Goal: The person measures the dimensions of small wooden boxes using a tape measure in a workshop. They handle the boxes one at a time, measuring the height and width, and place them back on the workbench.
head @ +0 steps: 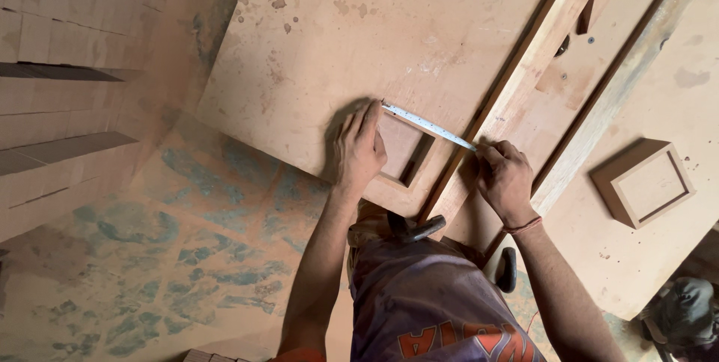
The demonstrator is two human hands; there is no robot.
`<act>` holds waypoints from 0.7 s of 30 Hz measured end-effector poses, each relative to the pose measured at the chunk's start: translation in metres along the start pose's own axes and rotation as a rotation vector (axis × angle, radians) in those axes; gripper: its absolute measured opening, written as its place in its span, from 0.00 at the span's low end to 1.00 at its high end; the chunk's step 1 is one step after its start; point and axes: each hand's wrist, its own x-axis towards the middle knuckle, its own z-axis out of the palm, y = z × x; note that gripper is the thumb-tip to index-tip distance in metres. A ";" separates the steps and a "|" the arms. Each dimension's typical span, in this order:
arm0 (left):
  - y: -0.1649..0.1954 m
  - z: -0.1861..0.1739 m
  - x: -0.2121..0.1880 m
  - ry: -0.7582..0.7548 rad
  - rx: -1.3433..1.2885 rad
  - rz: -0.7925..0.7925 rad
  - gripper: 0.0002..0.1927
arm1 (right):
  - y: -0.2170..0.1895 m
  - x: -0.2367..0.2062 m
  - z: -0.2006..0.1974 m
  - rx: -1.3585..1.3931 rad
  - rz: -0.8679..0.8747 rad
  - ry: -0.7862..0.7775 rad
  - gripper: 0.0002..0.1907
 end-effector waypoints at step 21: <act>0.000 0.004 -0.004 0.002 -0.028 -0.014 0.30 | -0.004 -0.005 -0.002 -0.084 -0.082 0.056 0.16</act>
